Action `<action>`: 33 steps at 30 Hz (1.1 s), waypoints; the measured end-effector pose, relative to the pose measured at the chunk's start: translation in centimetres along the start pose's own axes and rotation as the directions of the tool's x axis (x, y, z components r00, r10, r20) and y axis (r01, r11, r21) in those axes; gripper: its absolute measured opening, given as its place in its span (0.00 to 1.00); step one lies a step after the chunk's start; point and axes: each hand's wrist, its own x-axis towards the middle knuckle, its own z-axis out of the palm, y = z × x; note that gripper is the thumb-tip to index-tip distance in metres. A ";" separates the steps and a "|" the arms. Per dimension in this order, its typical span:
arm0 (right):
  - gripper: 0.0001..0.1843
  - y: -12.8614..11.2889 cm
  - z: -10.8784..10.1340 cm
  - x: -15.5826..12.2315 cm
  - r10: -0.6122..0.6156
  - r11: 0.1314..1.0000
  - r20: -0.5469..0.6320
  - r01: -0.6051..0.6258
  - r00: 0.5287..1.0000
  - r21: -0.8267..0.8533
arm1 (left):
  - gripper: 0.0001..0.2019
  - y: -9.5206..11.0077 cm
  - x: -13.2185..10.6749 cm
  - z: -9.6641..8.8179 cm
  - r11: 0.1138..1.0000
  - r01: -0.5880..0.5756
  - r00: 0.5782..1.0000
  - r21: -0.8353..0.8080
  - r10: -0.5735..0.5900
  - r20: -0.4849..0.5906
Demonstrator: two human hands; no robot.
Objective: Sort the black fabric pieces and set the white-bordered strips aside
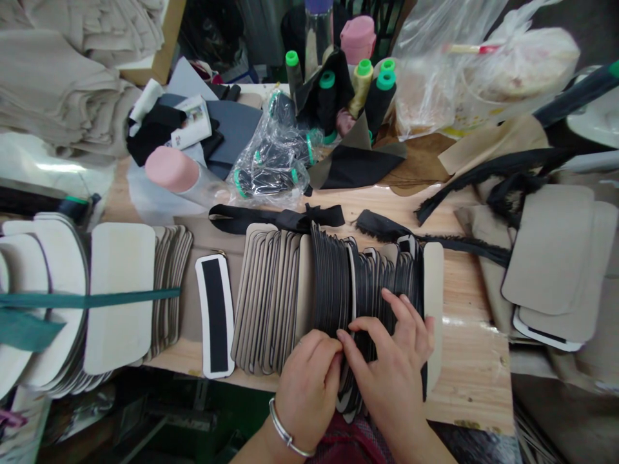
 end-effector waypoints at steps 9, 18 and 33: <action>0.06 0.0 0.3 0.2 -0.063 0.998 -0.005 0.063 0.998 0.020 | 0.09 -0.1 -0.2 -1.0 1.000 0.013 0.990 -0.028 -0.017 -0.140; 0.07 -0.4 0.5 0.6 -0.092 0.996 0.011 0.092 0.996 0.007 | 0.12 -1.6 0.5 -1.6 0.989 0.135 0.980 0.051 -0.126 -0.155; 0.08 -0.6 0.7 0.5 -0.064 0.998 -0.007 0.064 0.998 0.017 | 0.15 -1.5 1.0 -1.7 0.987 0.156 0.975 0.028 -0.150 -0.164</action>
